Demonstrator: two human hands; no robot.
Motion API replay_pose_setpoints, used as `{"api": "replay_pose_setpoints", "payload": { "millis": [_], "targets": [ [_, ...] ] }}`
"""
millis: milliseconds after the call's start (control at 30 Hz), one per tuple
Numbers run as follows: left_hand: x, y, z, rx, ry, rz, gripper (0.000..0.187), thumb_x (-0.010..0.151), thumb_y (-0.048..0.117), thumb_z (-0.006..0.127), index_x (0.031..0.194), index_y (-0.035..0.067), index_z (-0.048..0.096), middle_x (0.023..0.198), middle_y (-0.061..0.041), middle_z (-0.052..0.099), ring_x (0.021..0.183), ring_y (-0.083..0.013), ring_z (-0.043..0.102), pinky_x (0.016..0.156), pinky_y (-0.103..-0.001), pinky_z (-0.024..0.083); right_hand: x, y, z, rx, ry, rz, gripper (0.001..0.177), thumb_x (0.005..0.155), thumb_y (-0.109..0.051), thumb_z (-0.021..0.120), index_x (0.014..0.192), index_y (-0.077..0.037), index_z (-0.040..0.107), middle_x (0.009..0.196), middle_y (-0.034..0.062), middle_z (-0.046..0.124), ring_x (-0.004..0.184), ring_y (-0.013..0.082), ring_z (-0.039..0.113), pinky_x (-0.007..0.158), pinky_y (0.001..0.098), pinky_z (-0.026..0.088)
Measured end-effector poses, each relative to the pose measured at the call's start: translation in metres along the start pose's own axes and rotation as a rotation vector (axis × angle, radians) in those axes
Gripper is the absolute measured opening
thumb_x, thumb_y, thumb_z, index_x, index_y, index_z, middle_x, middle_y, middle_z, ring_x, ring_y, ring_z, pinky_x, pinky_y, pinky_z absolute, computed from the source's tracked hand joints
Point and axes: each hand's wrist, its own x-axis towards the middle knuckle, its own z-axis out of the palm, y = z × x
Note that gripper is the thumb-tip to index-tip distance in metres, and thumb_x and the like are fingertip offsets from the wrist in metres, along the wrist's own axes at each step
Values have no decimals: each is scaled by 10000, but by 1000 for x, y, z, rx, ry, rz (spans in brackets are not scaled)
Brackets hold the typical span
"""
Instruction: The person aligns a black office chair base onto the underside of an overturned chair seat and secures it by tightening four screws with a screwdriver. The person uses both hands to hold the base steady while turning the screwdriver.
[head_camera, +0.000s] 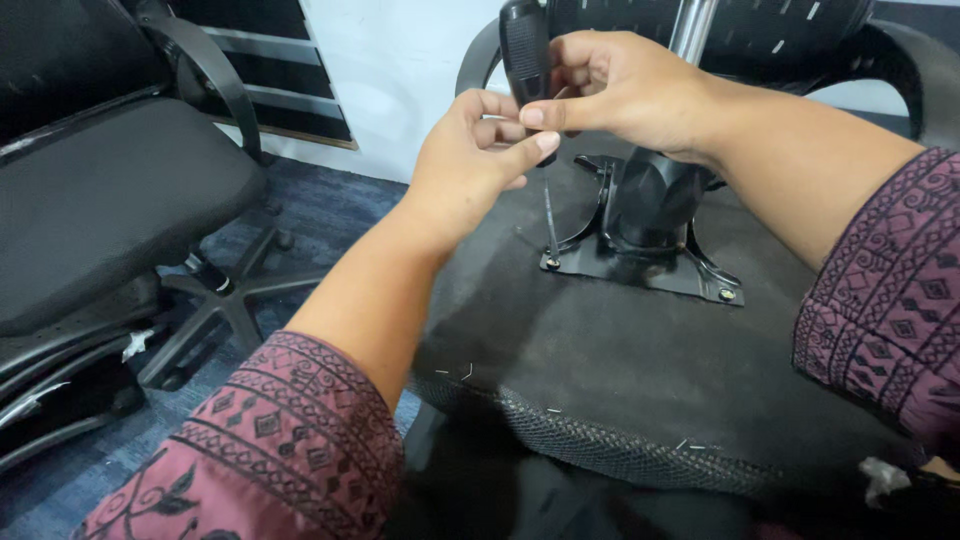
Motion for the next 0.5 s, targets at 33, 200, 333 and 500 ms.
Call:
{"api": "replay_pose_setpoints", "payload": {
  "millis": [33,200,333,500],
  "targets": [
    [0,-2,2,36,23,4,383,849,190,810,1109,20,585,984,-60,742,881,-115,703,740,-270,587,0,0,1,-29,1,7,340,918,-227,760,1201,-63,666,1071,23,698,1028,119,661,961,290,529],
    [-1,-3,6,-53,39,5,338,846,178,803,1074,21,608,964,-45,734,879,-102,708,722,-252,583,-2,-2,2,-125,13,22,366,896,-254,757,1204,-74,678,1051,10,728,1031,116,688,990,286,521],
    [-4,-3,2,-68,48,-33,296,829,167,791,1038,46,620,923,-5,736,848,-77,703,715,-229,587,-2,-3,1,-96,-36,23,359,890,-267,757,1166,-48,690,1054,1,728,1024,104,674,963,285,511],
    [-2,-8,3,-10,75,21,356,803,161,822,1004,27,560,879,-43,649,762,-98,642,636,-262,556,-1,1,2,-161,-36,61,333,915,-300,769,1079,-18,702,979,12,708,953,105,646,889,273,493]
  ]
}}
